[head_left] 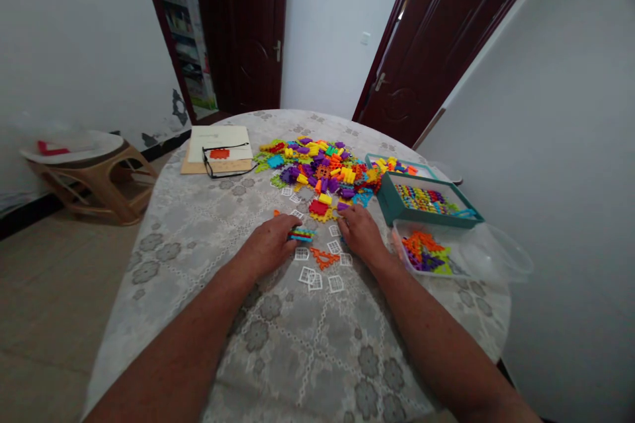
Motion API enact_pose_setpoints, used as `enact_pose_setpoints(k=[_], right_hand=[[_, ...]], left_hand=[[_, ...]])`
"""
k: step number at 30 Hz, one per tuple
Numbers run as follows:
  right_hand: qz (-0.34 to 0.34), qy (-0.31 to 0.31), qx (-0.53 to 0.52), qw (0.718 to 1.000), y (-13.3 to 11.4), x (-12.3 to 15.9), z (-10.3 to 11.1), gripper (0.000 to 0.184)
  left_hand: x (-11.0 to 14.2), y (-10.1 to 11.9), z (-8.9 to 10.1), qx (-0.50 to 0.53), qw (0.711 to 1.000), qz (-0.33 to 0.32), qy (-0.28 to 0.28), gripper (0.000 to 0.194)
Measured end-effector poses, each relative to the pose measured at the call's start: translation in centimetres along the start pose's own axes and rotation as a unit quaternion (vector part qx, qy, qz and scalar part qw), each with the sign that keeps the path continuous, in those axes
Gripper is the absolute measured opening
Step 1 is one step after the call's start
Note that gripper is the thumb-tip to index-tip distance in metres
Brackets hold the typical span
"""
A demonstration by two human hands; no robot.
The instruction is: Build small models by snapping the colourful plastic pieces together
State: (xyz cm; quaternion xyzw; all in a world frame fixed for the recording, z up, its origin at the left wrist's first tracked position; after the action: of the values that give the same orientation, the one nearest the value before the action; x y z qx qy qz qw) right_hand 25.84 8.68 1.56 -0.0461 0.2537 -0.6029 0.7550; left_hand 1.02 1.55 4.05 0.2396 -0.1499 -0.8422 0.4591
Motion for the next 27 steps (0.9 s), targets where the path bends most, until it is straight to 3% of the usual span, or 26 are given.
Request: enact_pose_setpoints(k=[6, 13, 15, 21, 27], right_hand=[[0.007, -0.032, 0.043, 0.999, 1.3, -0.4, -0.2, 0.013], [0.061, 0.028, 0.021, 0.998, 1.2, 0.0, 0.6, 0.010], [0.055, 0.034, 0.002, 0.998, 1.1, 0.0, 1.3, 0.009], [0.026, -0.031, -0.054, 0.998, 0.4, 0.1, 2.0, 0.010], [-0.015, 0.011, -0.108, 0.994, -0.4, 0.2, 2.8, 0.023]], left_hand=[[-0.1, 0.1, 0.2, 0.000, 1.000, -0.008, -0.012, 0.025], [-0.1, 0.7, 0.1, 0.027, 0.999, -0.034, -0.027, 0.019], [-0.1, 0.7, 0.0, 0.030, 0.999, -0.038, -0.025, 0.021], [0.1, 0.6, -0.2, 0.023, 0.998, -0.043, -0.033, 0.022], [0.1, 0.4, -0.3, 0.020, 0.998, -0.051, -0.028, 0.018]])
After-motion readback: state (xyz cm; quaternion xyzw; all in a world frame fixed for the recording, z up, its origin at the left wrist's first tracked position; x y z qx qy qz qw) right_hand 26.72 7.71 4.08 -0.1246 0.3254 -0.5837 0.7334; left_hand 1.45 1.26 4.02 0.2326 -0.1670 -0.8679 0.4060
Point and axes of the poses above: each hand's wrist, its own x-axis away from the middle knuckle, its own z-axis out of the back of the hand, y = z × x, the point moved 3 cm from there along -x, towards the middle knuckle, and after that the axes turned 14 degrees about -z, right-handed, at the moved point
